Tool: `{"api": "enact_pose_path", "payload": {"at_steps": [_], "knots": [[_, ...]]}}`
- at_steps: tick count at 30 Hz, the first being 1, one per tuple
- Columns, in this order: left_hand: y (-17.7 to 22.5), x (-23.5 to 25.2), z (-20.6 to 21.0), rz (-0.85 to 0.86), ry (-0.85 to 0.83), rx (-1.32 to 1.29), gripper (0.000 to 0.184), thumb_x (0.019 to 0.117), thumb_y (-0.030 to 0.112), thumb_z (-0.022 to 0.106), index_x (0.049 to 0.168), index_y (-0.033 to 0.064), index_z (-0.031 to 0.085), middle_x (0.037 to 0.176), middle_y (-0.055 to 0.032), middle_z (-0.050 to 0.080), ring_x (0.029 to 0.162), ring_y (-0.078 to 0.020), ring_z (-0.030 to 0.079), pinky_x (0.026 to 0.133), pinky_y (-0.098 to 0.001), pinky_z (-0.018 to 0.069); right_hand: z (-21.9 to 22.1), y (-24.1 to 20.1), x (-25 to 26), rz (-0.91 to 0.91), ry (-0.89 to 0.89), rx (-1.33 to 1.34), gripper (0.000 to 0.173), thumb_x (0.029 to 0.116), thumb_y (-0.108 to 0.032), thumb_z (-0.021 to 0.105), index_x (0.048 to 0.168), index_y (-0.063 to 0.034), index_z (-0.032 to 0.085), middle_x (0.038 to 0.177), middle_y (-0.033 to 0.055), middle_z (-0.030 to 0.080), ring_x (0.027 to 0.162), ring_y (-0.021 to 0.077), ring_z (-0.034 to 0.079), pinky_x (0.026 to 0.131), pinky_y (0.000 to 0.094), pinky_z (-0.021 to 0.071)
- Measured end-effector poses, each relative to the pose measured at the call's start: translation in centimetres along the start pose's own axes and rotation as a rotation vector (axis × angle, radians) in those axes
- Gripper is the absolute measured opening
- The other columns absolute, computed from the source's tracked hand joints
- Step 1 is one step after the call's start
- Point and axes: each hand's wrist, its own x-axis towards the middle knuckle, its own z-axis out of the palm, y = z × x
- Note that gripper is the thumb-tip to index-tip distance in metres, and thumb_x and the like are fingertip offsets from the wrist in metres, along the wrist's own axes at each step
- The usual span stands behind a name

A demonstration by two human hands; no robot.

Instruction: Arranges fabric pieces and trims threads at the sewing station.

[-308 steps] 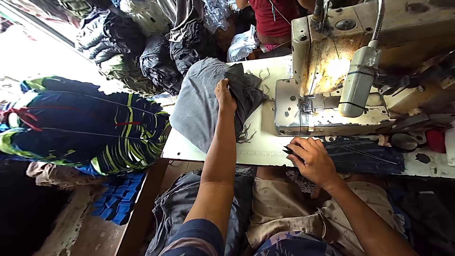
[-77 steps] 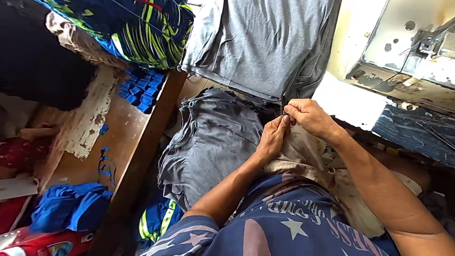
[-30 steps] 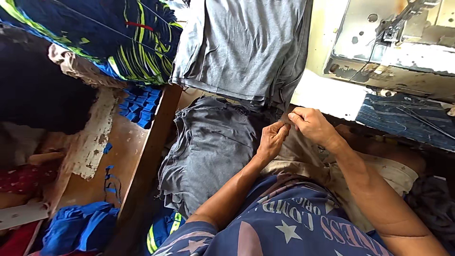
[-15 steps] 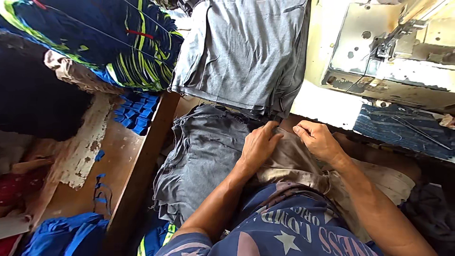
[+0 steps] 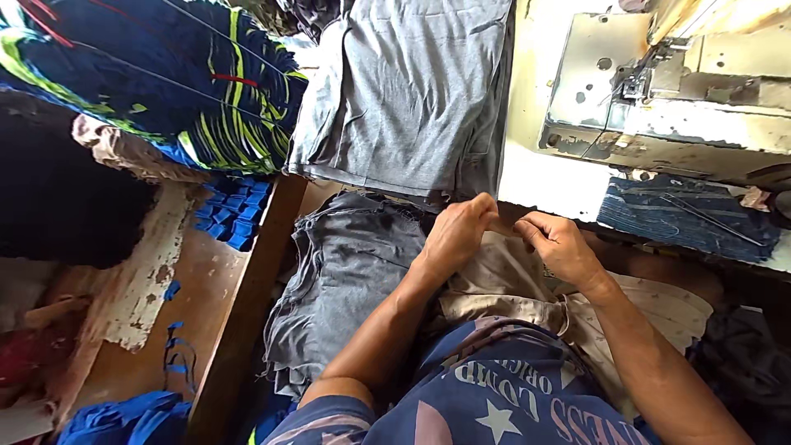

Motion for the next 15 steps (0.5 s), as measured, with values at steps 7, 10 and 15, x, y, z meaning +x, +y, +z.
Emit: {"api": "enact_pose_path", "payload": {"at_steps": [7, 10, 15], "knots": [[-1.1, -2.9, 3.5, 0.016, 0.036, -0.189, 0.022, 0.1075, 0.026, 0.055, 0.105, 0.0134, 0.073, 0.085, 0.0051, 0.073, 0.072, -0.0041, 0.068, 0.07, -0.0279, 0.0598, -0.6, -0.7, 1.0, 0.021, 0.004, 0.051, 0.032, 0.109, -0.033, 0.049, 0.096, -0.015, 0.073, 0.065, -0.0032, 0.06, 0.055, 0.0109, 0.055, 0.051, 0.03, 0.0472], [-1.0, -3.0, 3.4, 0.051, 0.067, -0.208, 0.024, 0.1076, 0.024, 0.054, 0.101, 0.0115, 0.073, 0.084, 0.0033, 0.07, 0.073, -0.0055, 0.067, 0.071, -0.0282, 0.0592, -0.3, -1.0, 1.7, 0.043, -0.012, 0.051, 0.034, 0.1094, -0.034, 0.049, 0.092, -0.0147, 0.071, 0.063, -0.0026, 0.06, 0.054, 0.0117, 0.054, 0.049, 0.0309, 0.0452], [-0.5, -2.8, 3.1, 0.096, 0.076, -0.184, 0.024, 0.1069, 0.021, 0.054, 0.097, 0.0107, 0.074, 0.084, 0.0025, 0.069, 0.077, -0.0061, 0.066, 0.073, -0.0289, 0.0575, 0.6, -1.5, 2.5, 0.052, -0.012, 0.086, 0.037, 0.1099, -0.033, 0.047, 0.089, -0.0128, 0.07, 0.063, -0.0001, 0.061, 0.052, 0.0138, 0.055, 0.047, 0.0321, 0.045]]}}
